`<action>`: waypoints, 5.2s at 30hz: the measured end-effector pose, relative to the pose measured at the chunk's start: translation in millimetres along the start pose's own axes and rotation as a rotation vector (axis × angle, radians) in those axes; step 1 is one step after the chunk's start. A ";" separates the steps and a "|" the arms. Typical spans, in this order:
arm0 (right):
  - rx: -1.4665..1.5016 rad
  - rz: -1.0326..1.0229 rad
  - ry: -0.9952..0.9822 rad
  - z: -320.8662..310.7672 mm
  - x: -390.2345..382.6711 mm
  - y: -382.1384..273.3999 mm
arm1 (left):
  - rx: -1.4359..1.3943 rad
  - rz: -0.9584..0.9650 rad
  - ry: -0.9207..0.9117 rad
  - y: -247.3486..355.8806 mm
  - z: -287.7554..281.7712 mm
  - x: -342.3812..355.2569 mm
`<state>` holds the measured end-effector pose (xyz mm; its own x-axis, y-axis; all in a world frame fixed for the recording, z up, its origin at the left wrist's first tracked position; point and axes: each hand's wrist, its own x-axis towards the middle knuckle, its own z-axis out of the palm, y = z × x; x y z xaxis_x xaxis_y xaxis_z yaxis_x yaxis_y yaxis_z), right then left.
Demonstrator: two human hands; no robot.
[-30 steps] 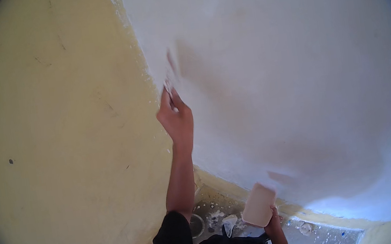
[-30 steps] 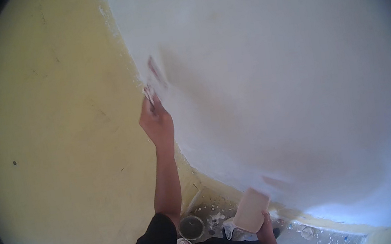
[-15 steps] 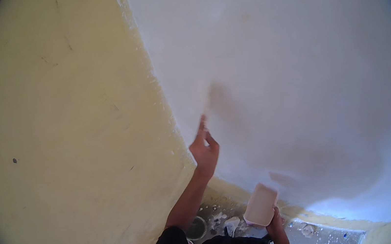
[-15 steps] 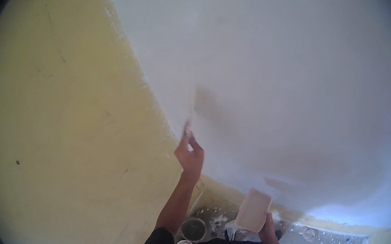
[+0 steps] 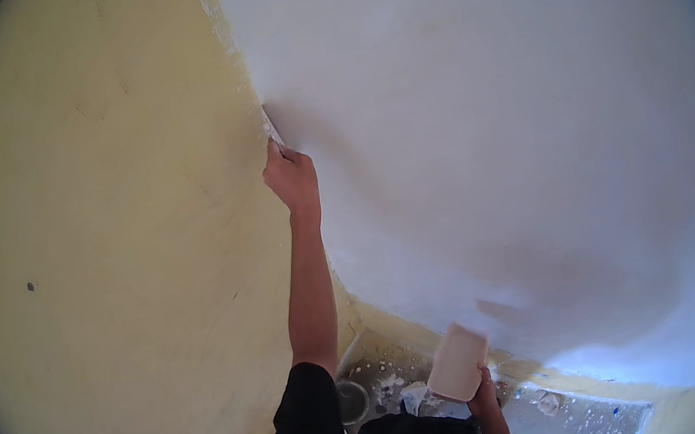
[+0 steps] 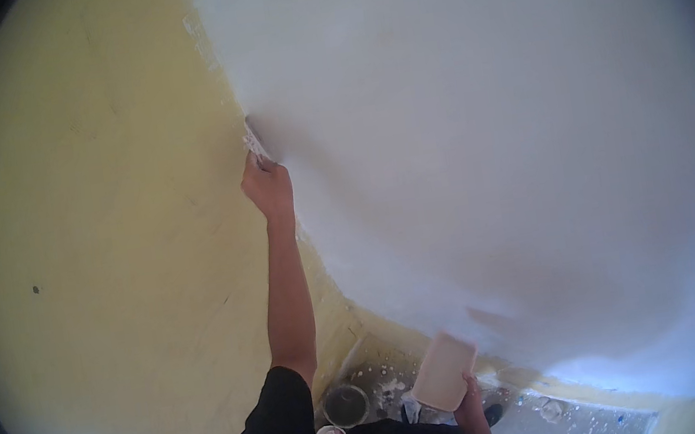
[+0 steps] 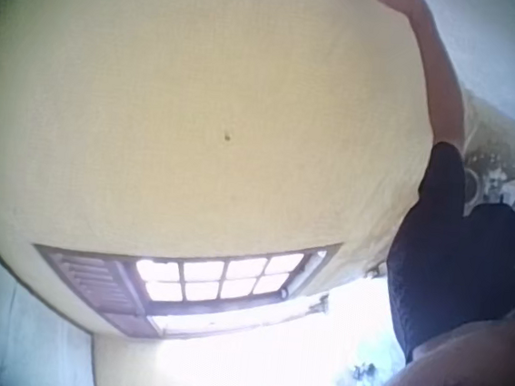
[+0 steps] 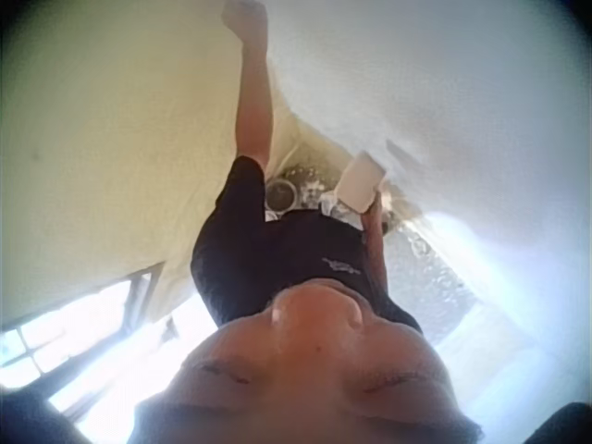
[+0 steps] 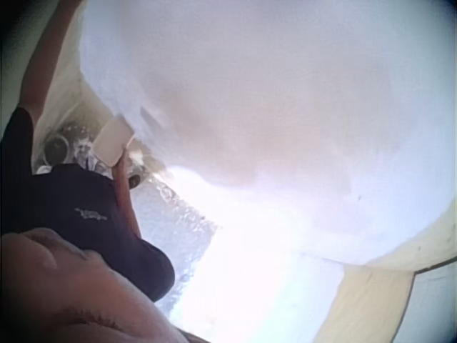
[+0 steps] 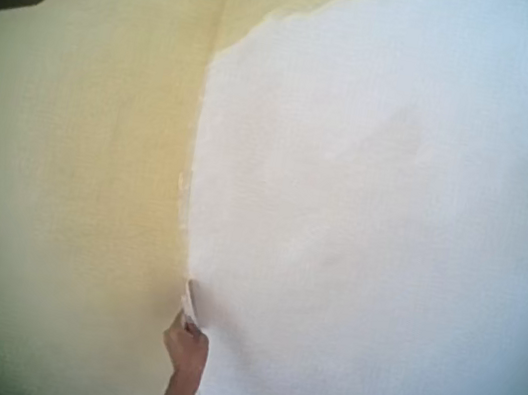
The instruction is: The person applies white plaster to a wall using a putty knife, taking more plaster from a white container between strokes.
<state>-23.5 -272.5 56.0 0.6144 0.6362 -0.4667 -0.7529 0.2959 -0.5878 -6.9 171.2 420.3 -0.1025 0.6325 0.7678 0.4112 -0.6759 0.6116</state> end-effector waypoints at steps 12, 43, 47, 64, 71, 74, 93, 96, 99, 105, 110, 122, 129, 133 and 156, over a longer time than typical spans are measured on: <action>-0.001 -0.022 0.052 -35.1 3.3 -9.2 | -0.173 0.318 -0.175 158.1 -17.6 -91.5; -0.083 0.140 -0.157 -59.9 -39.4 -106.0 | -0.305 0.241 -0.331 86.9 -57.7 -266.1; -0.113 0.174 -0.241 -79.6 -41.3 -137.2 | -0.029 -0.145 0.040 63.3 -45.2 -172.3; 0.012 0.484 -0.522 -74.6 -54.1 -201.8 | -0.066 -0.025 0.001 190.8 -20.6 -163.1; -0.053 0.392 -0.507 -88.0 -51.7 -213.0 | -0.223 0.029 -0.168 212.1 -64.1 -265.0; -0.072 0.379 -0.533 -84.3 -52.0 -220.6 | -0.185 -0.074 -0.106 188.8 -69.5 -257.1; -0.066 0.437 -0.498 -87.6 -44.7 -226.4 | 0.161 -0.388 -0.083 28.4 4.9 -312.9; 0.031 0.600 -0.504 -80.2 -52.2 -206.2 | 0.114 -0.658 -0.021 -119.0 -4.7 -254.8; -0.014 0.575 -0.548 -75.8 -63.1 -193.5 | 0.166 -0.640 -0.275 -171.8 -35.1 -177.5; -0.092 0.455 -0.444 -92.7 -46.9 -194.4 | -0.036 -0.706 -0.127 -61.2 32.5 -117.9; -0.121 0.426 -0.433 -96.5 -40.8 -194.6 | 0.102 -0.250 -0.085 76.4 1.5 -85.6; -0.154 0.390 -0.422 -100.1 -28.9 -184.3 | -0.362 -0.147 -0.242 253.6 -102.9 -182.7; -0.250 0.318 -0.378 -109.6 -0.7 -167.0 | 0.226 -0.298 -0.915 168.5 -131.7 -366.2; -0.176 0.385 -0.249 -94.2 -3.1 -168.3 | 0.332 -0.403 -1.051 166.0 -127.4 -449.9; -0.098 0.390 -0.371 -76.3 -14.3 -160.0 | -0.120 -0.800 -0.896 163.5 -168.7 -431.0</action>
<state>106.3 -383.3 106.3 0.1568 0.8992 -0.4085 -0.8717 -0.0685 -0.4853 -48.3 -275.7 221.6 0.3945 0.8940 -0.2125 0.4265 0.0267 0.9041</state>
